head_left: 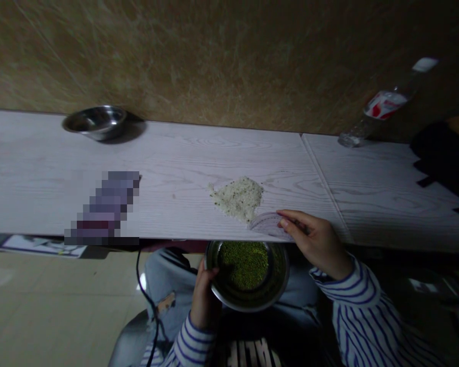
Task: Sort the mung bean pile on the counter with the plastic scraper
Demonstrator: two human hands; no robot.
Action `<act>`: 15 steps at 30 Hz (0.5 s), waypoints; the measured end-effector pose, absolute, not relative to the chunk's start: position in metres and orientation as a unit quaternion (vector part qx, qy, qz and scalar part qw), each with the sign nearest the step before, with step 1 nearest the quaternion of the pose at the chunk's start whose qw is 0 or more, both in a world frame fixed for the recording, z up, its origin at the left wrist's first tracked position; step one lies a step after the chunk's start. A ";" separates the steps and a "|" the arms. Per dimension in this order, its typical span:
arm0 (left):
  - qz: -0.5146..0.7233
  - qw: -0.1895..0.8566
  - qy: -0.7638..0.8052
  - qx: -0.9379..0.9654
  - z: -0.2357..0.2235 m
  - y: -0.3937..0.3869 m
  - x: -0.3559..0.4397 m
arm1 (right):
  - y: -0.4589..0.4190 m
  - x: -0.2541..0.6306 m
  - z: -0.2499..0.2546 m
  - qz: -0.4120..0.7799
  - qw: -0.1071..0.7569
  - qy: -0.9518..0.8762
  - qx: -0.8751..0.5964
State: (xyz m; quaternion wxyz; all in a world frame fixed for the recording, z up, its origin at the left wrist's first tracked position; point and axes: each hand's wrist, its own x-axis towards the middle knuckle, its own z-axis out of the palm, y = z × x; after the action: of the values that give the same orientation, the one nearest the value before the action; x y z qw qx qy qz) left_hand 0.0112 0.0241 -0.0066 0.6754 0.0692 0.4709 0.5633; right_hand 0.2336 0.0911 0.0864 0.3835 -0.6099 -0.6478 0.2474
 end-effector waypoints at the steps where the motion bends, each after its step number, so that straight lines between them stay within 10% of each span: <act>1: 0.562 0.676 0.471 0.070 -0.007 0.024 0.011 | 0.091 0.233 0.085 0.248 0.382 -0.650 -0.608; 15: 0.563 0.687 0.455 0.068 -0.003 0.025 0.013 | 0.104 0.235 0.089 0.217 0.410 -0.625 -0.627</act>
State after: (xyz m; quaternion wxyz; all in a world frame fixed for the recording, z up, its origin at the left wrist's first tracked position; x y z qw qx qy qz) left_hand 0.0127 0.0249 -0.0034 0.6871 0.0682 0.4546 0.5626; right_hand 0.2351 0.1037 0.0886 0.4105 -0.6271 -0.6252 0.2174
